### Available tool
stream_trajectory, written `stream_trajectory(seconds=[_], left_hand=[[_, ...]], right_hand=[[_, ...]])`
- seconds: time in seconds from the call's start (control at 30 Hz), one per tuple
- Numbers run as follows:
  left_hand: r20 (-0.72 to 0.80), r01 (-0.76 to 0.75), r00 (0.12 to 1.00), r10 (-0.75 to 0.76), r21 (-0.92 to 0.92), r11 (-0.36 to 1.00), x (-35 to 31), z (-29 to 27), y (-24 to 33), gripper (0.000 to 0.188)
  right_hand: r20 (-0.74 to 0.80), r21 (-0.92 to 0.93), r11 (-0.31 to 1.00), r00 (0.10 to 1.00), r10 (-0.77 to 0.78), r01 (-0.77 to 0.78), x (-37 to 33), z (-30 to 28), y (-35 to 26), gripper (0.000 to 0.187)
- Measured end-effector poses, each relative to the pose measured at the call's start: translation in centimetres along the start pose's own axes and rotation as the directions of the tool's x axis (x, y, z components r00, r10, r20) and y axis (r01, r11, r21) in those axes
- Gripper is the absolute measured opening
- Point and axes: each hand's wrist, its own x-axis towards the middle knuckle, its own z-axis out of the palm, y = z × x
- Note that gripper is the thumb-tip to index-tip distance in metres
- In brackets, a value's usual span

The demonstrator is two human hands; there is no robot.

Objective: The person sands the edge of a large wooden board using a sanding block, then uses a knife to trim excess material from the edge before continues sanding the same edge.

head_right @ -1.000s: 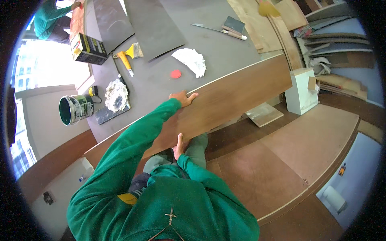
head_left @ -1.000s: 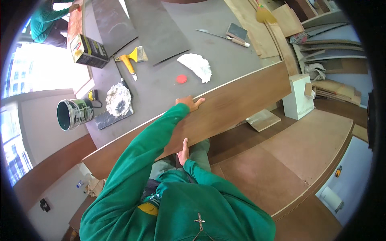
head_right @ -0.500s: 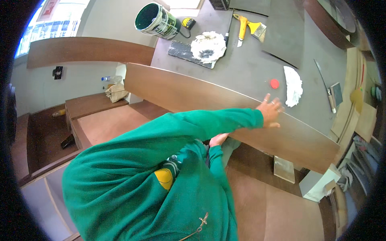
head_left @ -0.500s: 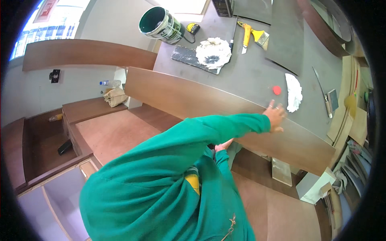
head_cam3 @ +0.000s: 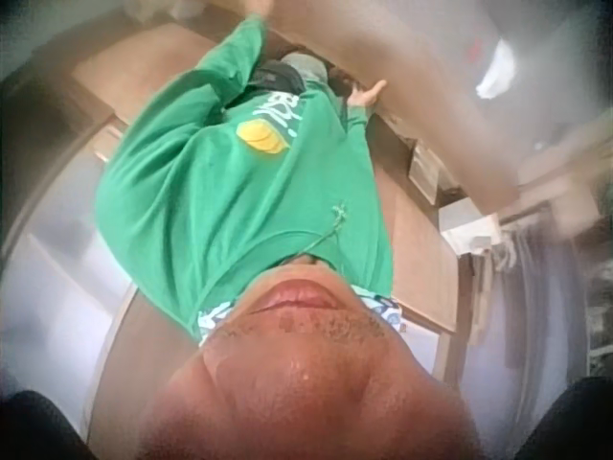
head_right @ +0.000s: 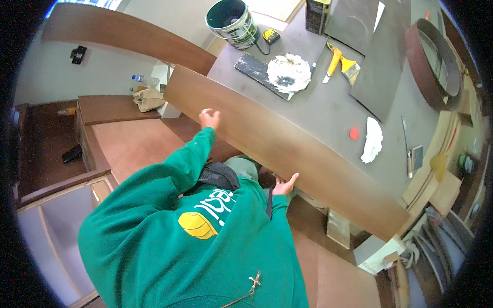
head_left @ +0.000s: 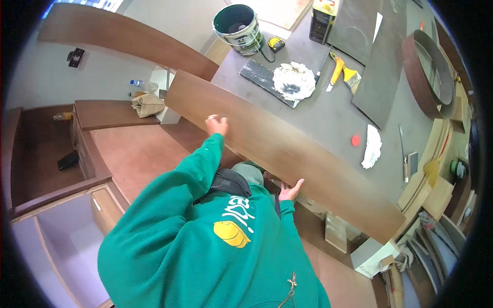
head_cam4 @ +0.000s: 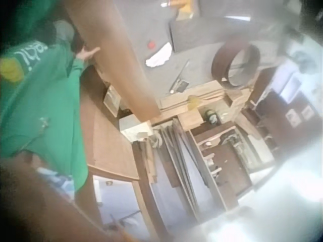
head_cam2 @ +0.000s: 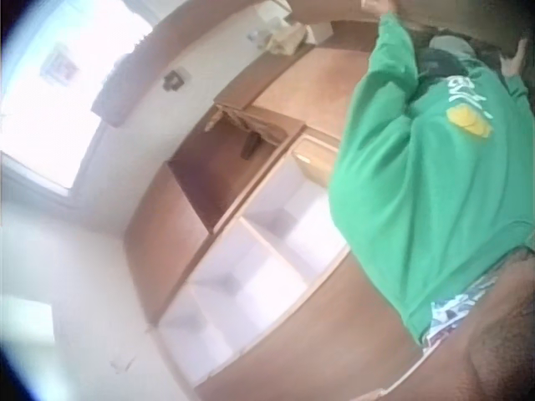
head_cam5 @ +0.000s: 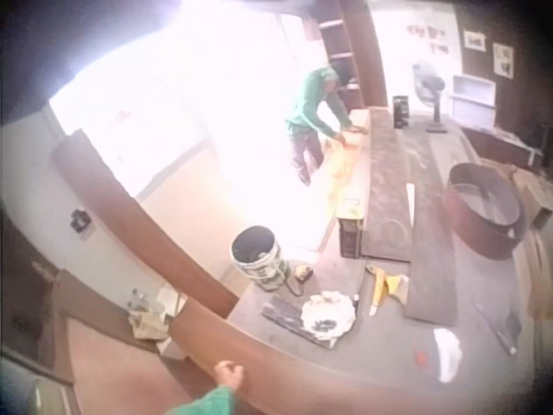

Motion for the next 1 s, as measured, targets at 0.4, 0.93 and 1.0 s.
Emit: stream_trajectory(seconds=[0.4,0.93,1.0], left_hand=[[0.696,0.780,0.552,-0.460,-0.236,0.580,1.8,4.0,-6.4,0.082],[0.716,0.863,0.503,-0.484,-0.381,0.332,5.9,5.6,-8.3,0.078],[0.757,0.850,0.505,-0.414,-0.353,0.390,5.5,6.1,-8.6,0.085]], right_hand=[[0.086,0.113,0.993,0.996,-0.034,0.024,3.3,-1.6,-1.8,0.061],[0.036,-0.172,0.977,0.990,0.137,-0.129,0.4,-0.2,-3.3,0.091],[0.012,-0.528,0.817,0.960,0.280,-0.232,0.6,-2.0,-4.8,0.084]])
